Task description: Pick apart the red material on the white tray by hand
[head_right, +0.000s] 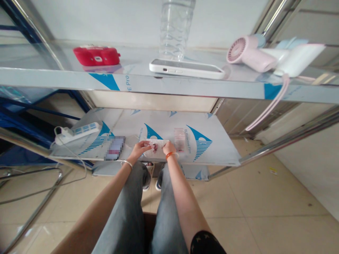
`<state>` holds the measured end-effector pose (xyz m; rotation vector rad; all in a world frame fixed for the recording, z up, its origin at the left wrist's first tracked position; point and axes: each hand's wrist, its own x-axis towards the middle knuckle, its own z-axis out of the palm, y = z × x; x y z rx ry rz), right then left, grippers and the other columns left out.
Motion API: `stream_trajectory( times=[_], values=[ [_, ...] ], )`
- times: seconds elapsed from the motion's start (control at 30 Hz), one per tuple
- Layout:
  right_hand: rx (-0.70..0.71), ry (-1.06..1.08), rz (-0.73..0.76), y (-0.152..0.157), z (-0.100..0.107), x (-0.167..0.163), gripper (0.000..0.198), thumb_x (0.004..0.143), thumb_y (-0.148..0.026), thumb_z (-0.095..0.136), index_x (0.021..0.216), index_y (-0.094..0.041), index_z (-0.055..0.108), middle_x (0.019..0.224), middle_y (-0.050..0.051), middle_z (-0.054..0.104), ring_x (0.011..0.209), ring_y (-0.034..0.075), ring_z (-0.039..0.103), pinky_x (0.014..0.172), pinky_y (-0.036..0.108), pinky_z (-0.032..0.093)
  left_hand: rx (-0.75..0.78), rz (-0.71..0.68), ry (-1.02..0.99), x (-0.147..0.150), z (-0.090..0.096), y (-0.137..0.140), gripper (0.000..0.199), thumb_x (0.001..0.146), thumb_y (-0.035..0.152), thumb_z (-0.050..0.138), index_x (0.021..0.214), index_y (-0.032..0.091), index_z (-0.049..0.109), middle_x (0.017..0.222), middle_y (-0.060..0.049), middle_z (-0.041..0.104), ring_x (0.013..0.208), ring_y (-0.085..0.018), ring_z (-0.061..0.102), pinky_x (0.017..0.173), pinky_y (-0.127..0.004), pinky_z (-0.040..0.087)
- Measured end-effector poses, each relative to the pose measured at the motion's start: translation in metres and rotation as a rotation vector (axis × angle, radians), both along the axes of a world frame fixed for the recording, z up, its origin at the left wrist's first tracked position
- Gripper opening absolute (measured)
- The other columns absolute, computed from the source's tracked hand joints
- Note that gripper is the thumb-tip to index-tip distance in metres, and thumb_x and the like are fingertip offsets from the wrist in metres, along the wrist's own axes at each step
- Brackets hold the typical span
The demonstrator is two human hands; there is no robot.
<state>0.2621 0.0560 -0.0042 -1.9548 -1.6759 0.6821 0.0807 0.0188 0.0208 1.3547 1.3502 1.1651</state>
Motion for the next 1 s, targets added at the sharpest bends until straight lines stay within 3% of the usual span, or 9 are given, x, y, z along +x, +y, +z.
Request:
stream_trajectory(
  times=[0.07,0.23,0.33,0.47,0.67,0.87,1.0],
  values=[
    [0.101,0.124,-0.023,0.000,0.008,-0.002,0.014,0.075,-0.022,0.061,0.077,-0.013,0.070,0.083,0.011,0.071,0.075,0.018,0.063,0.068,0.025,0.044,0.014,0.003,0.010,0.001,-0.001,0.000,0.043,0.056,0.042,0.077,0.087,0.013,0.067,0.082,-0.006,0.068,0.079,-0.018,0.060,0.074,-0.029,0.044],
    [0.563,0.356,-0.139,-0.005,0.027,-0.014,0.028,0.080,-0.038,0.055,0.084,-0.014,0.068,0.079,0.007,0.068,0.068,0.016,0.058,0.067,0.026,0.044,0.024,0.016,0.044,0.004,-0.002,0.001,0.044,0.054,0.040,0.078,0.088,0.013,0.067,0.083,-0.006,0.068,0.079,-0.019,0.060,0.074,-0.029,0.043],
    [0.635,0.413,-0.093,-0.011,0.035,-0.023,0.035,0.080,-0.046,0.055,0.082,-0.014,0.068,0.067,0.004,0.064,0.059,0.014,0.053,0.059,0.024,0.041,0.023,0.030,0.043,0.006,-0.006,0.003,0.044,0.054,0.038,0.079,0.089,0.014,0.068,0.082,-0.005,0.068,0.078,-0.018,0.060,0.074,-0.029,0.043],
    [0.571,0.413,-0.018,-0.019,0.039,-0.032,0.039,0.078,-0.052,0.055,0.078,-0.015,0.068,0.058,0.000,0.059,0.053,0.012,0.049,0.053,0.022,0.038,0.038,0.048,0.039,0.006,-0.015,0.008,0.044,0.054,0.037,0.079,0.091,0.014,0.067,0.086,-0.006,0.068,0.083,-0.019,0.060,0.076,-0.029,0.044],
    [0.364,0.382,0.143,-0.022,0.036,-0.038,0.036,0.075,-0.051,0.055,0.077,-0.018,0.068,0.065,0.001,0.064,0.057,0.013,0.055,0.053,0.021,0.040,0.073,0.038,0.040,0.008,-0.025,0.012,0.043,0.057,0.037,0.078,0.092,0.014,0.067,0.089,-0.006,0.068,0.086,-0.019,0.061,0.076,-0.030,0.043],
    [0.320,0.194,-0.046,-0.017,0.020,-0.030,0.020,0.077,-0.033,0.054,0.083,-0.016,0.064,0.076,0.005,0.066,0.068,0.015,0.059,0.064,0.023,0.043,0.061,0.087,0.015,0.007,-0.019,0.009,0.045,0.052,0.038,0.080,0.088,0.014,0.067,0.081,-0.004,0.067,0.079,-0.018,0.059,0.073,-0.028,0.043],
    [0.079,0.042,0.088,-0.019,0.007,-0.025,0.013,0.073,-0.028,0.064,0.074,-0.015,0.064,0.073,0.006,0.066,0.069,0.017,0.060,0.062,0.025,0.041,0.040,0.100,-0.005,0.006,-0.011,0.005,0.044,0.052,0.038,0.081,0.086,0.014,0.066,0.078,-0.003,0.066,0.075,-0.016,0.058,0.070,-0.028,0.043]
  ],
)
